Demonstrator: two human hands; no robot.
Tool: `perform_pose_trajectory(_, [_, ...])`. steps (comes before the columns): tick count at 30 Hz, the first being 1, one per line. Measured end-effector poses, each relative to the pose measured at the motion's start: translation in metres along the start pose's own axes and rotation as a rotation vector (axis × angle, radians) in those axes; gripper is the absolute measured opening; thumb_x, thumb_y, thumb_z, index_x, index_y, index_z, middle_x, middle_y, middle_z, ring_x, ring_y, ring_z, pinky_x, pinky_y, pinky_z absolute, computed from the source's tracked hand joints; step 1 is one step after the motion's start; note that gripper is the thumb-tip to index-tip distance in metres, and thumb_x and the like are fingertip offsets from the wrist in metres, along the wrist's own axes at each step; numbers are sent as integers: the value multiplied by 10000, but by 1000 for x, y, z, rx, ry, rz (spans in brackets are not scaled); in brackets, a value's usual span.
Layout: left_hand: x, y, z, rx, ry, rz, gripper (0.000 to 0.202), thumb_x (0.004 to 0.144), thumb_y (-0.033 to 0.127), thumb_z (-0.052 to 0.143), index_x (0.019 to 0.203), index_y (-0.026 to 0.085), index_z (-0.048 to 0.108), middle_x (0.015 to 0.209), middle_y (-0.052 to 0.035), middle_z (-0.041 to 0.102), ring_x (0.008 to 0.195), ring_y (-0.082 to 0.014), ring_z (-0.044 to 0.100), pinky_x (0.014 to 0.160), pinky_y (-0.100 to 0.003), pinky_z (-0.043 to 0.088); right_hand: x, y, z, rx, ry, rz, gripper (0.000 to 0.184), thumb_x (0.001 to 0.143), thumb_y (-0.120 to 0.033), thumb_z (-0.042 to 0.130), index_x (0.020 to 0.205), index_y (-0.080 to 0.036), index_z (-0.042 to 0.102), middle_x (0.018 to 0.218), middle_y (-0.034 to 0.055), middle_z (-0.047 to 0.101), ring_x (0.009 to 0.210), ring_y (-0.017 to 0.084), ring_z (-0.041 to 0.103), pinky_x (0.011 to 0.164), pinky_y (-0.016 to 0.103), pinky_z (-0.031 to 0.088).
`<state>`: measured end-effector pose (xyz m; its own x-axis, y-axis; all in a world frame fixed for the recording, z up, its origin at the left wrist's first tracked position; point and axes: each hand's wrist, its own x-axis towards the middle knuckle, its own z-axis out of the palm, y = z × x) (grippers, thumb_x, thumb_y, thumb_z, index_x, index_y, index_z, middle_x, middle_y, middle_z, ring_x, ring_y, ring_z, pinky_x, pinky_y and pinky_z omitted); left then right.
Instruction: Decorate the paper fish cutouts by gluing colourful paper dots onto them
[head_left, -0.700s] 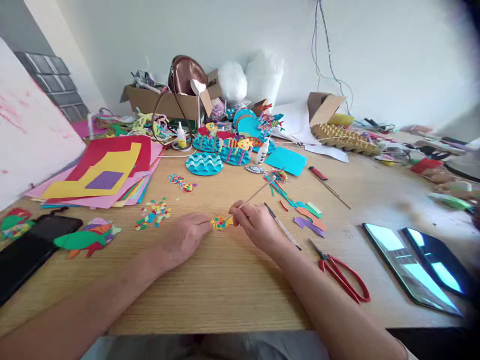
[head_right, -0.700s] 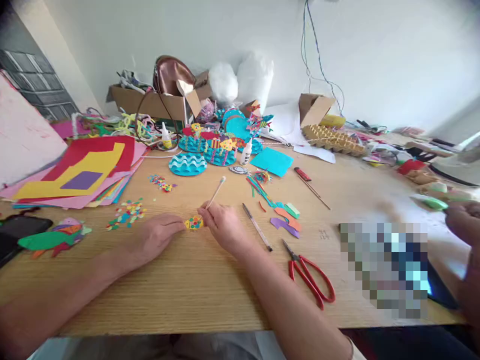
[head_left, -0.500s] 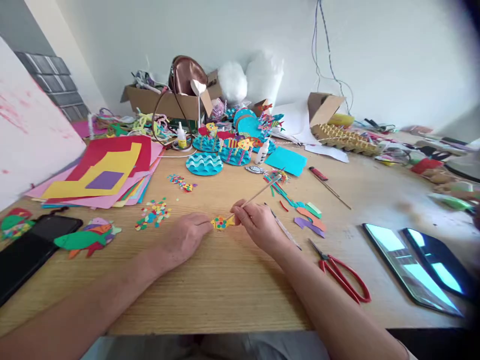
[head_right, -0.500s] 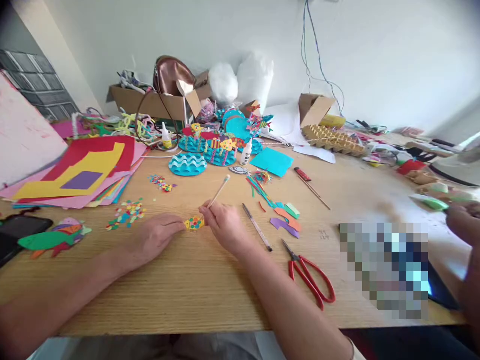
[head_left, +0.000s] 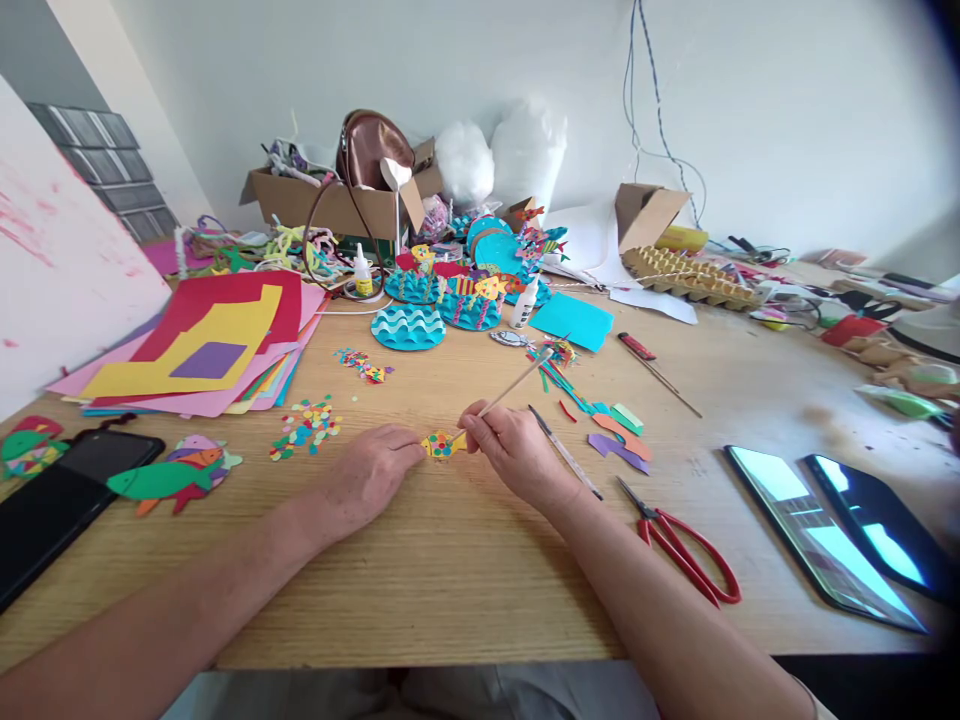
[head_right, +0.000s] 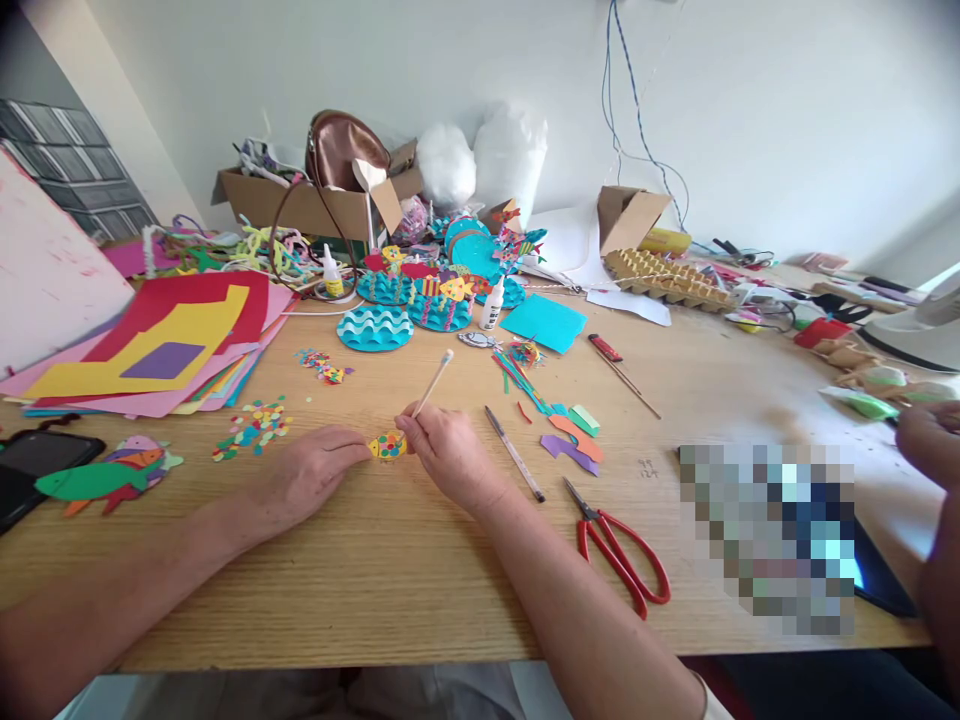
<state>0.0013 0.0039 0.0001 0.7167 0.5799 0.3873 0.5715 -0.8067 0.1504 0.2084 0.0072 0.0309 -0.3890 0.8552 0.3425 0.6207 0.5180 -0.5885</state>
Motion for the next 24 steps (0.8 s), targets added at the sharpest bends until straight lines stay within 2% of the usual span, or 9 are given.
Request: perform_pose_trajectory(24, [1, 1, 1, -6, 12, 1, 295, 835, 47, 325, 888, 144, 599, 896, -75, 625, 852, -178, 558, 750, -315, 476, 0, -7, -7, 18, 16, 9, 324, 897, -268, 350, 618, -186, 492, 627, 5, 605, 568, 96, 547, 571, 199, 384])
